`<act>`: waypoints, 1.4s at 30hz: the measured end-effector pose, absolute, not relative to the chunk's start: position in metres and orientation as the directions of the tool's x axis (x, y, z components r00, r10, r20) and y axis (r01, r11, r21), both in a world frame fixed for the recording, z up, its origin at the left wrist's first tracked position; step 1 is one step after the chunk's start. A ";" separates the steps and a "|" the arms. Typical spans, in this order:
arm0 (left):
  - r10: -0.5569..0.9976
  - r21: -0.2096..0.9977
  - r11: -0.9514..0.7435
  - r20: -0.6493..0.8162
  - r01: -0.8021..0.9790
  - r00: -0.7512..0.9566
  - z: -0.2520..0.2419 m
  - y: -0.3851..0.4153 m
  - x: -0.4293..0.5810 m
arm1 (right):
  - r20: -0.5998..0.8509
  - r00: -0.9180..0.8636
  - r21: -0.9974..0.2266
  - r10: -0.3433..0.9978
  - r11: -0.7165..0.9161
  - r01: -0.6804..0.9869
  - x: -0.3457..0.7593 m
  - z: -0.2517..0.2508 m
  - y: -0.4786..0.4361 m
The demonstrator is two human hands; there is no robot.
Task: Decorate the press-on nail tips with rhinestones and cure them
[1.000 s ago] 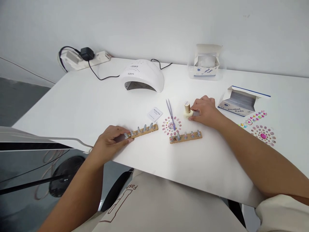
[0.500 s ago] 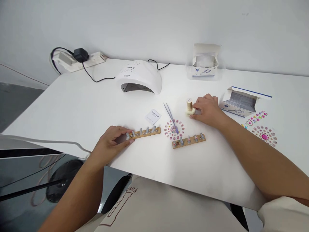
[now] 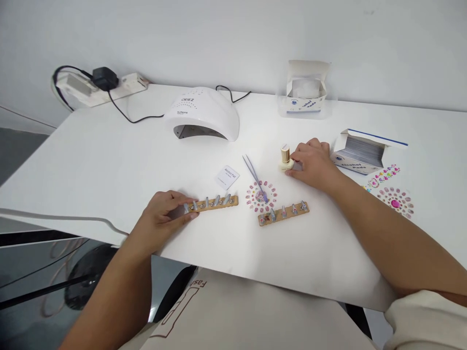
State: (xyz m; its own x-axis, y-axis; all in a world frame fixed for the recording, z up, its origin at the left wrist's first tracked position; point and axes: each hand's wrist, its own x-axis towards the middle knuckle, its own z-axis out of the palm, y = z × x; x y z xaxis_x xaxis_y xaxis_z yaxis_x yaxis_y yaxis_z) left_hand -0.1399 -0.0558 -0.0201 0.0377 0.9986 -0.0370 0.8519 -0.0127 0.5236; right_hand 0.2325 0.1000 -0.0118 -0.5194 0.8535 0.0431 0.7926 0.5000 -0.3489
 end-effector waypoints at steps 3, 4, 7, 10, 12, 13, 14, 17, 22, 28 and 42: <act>0.998 0.528 0.019 -0.056 0.849 0.013 -0.018 -0.059 -0.142 | 0.064 -0.508 -0.375 0.859 0.492 0.786 0.232 -0.013 0.100; 0.998 0.527 0.023 -0.057 0.849 0.009 -0.018 -0.059 -0.142 | 0.075 -0.511 -0.395 0.856 0.496 0.773 0.233 -0.013 0.099; 0.999 0.526 -0.003 -0.045 0.851 0.031 -0.017 -0.062 -0.145 | 0.115 -0.547 -0.460 0.829 0.532 0.711 0.238 -0.009 0.094; 0.997 0.531 -0.054 -0.022 0.846 0.077 -0.018 -0.066 -0.150 | 0.134 -0.551 -0.479 0.824 0.540 0.692 0.252 0.002 0.081; 0.995 0.539 -0.082 -0.010 0.839 0.104 -0.019 -0.069 -0.154 | 0.132 -0.529 -0.487 0.838 0.520 0.702 0.265 0.011 0.065; 0.993 0.541 -0.098 -0.006 0.835 0.120 -0.020 -0.071 -0.156 | 0.132 -0.526 -0.498 0.840 0.515 0.698 0.272 0.014 0.055; 0.991 0.542 -0.115 0.001 0.833 0.136 -0.020 -0.072 -0.157 | 0.119 -0.531 -0.499 0.839 0.513 0.698 0.279 0.016 0.045; 0.983 0.540 -0.158 0.008 0.826 0.182 -0.021 -0.074 -0.160 | 0.085 -0.525 -0.496 0.847 0.493 0.714 0.292 0.014 0.017; 0.962 0.552 -0.226 -0.002 0.803 0.273 -0.021 -0.072 -0.153 | -0.003 -0.483 -0.475 0.875 0.424 0.771 0.283 -0.004 -0.005; 0.918 0.555 -0.349 0.040 0.755 0.394 -0.022 -0.070 -0.134 | -0.012 -0.450 -0.467 0.893 0.393 0.792 0.263 -0.009 0.000; 0.874 0.575 -0.417 0.041 0.704 0.484 -0.015 -0.064 -0.057 | 0.066 -0.431 -0.464 0.900 0.410 0.785 0.265 -0.017 0.005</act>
State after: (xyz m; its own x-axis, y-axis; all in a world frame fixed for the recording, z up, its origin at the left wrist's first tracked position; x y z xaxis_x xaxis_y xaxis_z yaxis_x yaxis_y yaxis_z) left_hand -0.0568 -0.0642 -0.0150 0.4843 0.8739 0.0409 0.7036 -0.4169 0.5754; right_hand 0.2646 0.0054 -0.0169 -0.4314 0.8998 0.0660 0.7850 0.4104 -0.4640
